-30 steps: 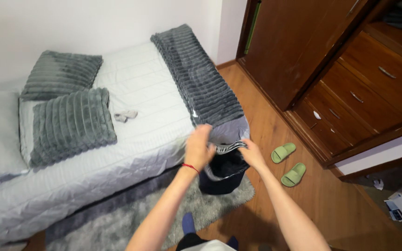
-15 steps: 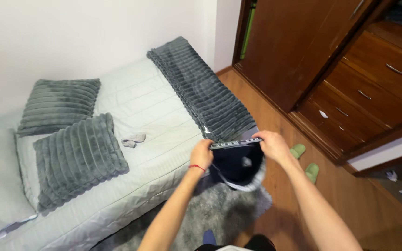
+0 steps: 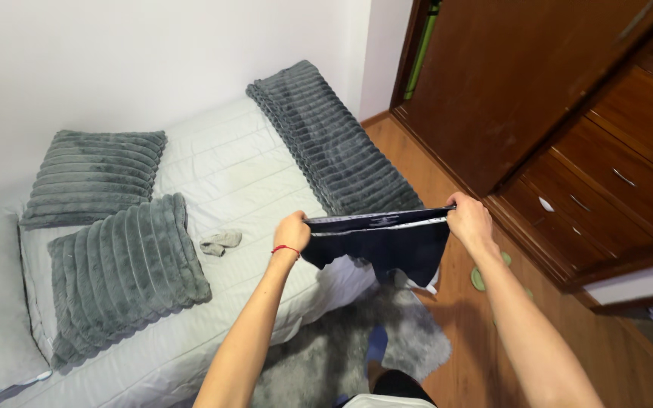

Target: The person picks up a pair of pants from a chair and folds them on a bed before placing them in a closet drawer.

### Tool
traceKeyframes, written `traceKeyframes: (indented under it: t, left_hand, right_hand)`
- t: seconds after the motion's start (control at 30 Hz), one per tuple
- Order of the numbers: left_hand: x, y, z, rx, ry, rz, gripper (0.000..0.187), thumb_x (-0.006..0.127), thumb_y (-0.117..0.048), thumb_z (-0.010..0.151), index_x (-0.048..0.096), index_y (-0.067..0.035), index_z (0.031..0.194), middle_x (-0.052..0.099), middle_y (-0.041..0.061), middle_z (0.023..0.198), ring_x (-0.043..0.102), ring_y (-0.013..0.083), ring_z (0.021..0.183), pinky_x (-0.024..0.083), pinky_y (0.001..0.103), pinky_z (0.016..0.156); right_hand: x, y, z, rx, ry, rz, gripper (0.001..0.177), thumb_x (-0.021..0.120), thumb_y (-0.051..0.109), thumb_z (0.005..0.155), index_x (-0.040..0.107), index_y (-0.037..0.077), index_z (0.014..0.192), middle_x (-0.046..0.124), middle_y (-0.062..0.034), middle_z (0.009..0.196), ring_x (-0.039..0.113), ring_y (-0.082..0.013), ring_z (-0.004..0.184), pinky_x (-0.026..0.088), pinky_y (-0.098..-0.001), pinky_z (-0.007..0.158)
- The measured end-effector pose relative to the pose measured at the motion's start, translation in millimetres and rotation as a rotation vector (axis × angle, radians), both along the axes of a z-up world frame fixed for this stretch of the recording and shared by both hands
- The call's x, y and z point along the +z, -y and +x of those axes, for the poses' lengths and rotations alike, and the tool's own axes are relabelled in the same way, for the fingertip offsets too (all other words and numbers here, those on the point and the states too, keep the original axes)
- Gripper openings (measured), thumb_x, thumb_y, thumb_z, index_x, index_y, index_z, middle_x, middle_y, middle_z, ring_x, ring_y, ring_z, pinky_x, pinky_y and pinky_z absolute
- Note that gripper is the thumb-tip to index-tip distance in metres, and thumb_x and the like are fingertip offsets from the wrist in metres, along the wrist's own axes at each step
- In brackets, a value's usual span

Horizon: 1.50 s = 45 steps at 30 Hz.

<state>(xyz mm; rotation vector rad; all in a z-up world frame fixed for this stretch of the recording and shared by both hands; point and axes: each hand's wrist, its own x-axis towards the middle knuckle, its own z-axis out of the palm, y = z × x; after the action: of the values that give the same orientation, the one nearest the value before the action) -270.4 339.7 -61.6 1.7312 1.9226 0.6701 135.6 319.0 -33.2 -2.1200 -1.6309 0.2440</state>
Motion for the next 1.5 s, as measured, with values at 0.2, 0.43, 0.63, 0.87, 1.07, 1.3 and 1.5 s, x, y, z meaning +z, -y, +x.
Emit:
traceKeyframes:
  t: [0.2,0.43,0.63,0.87,1.07,1.3,1.5]
  left_hand:
    - [32.4,-40.3,26.4,-0.221,0.309,-0.506,0.03,0.073,-0.023,0.091,0.067,0.002,0.106,0.071,0.014,0.098,0.077,0.0327,0.09,0.065,0.039,0.057]
    - [-10.2,-124.5,24.7,-0.127,-0.132,-0.188,0.033,0.058,-0.031,0.097,0.077,-0.004,0.102,0.074,0.024,0.104,0.069,0.0429,0.1,0.054,0.051,0.088]
    - [-5.3,-222.5,51.4,-0.131,0.136,-0.144,0.027,0.05,-0.01,0.092,0.07,-0.007,0.11,0.073,0.025,0.093,0.072,0.0394,0.088,0.055,0.048,0.079]
    - [19.7,-335.0,81.7,-0.365,0.451,0.017,0.02,0.062,0.003,0.087,0.075,-0.006,0.098,0.074,0.013,0.094,0.075,0.0234,0.077,0.059,0.035,0.072]
    - [-61.5,-371.5,59.6,-0.567,0.273,0.269,0.026,0.066,0.006,0.08,0.076,-0.007,0.1,0.071,0.014,0.106,0.07,0.0322,0.098,0.056,0.04,0.088]
    - [-194.7,-319.4,-26.0,-0.563,-0.284,-0.171,0.063,0.081,-0.002,0.069,0.059,-0.009,0.127,0.054,0.018,0.136,0.061,0.0408,0.111,0.052,0.047,0.093]
    - [-262.6,-229.2,10.1,-0.753,-0.145,-0.02,0.034,0.064,0.002,0.077,0.068,-0.006,0.11,0.067,0.018,0.113,0.064,0.0398,0.105,0.051,0.048,0.092]
  right_hand:
    - [-99.0,-115.5,38.7,0.04,-0.652,0.087,0.027,0.06,0.004,0.087,0.072,0.012,0.11,0.077,-0.0154,0.105,0.072,-0.0344,0.099,0.055,-0.0462,0.084]
    - [-69.0,-163.6,60.6,0.029,0.085,-0.487,0.024,0.069,0.009,0.084,0.076,0.019,0.105,0.077,-0.0112,0.107,0.071,-0.0322,0.103,0.056,-0.0449,0.087]
    - [-21.6,-198.0,59.3,-0.098,-0.206,-0.096,0.025,0.06,0.005,0.088,0.077,0.013,0.105,0.076,-0.0147,0.095,0.072,-0.0292,0.086,0.055,-0.0408,0.078]
    - [34.3,-168.3,59.8,-0.272,-0.326,0.187,0.021,0.056,0.005,0.096,0.075,0.005,0.103,0.072,-0.0123,0.077,0.064,-0.0186,0.066,0.049,-0.034,0.063]
    - [-69.0,-115.1,-6.3,-0.244,-0.305,0.129,0.026,0.062,0.004,0.087,0.075,0.01,0.108,0.073,-0.0139,0.093,0.068,-0.0271,0.084,0.053,-0.0377,0.075]
    - [-249.0,-34.2,-129.2,0.005,-0.289,-0.365,0.056,0.08,0.013,0.073,0.064,0.005,0.127,0.05,-0.0232,0.149,0.048,-0.0441,0.133,0.042,-0.0476,0.103]
    - [-325.4,-38.8,-87.1,-0.224,-0.611,-0.377,0.039,0.079,0.02,0.081,0.072,0.006,0.116,0.078,-0.0116,0.111,0.074,-0.0236,0.102,0.058,-0.0353,0.092]
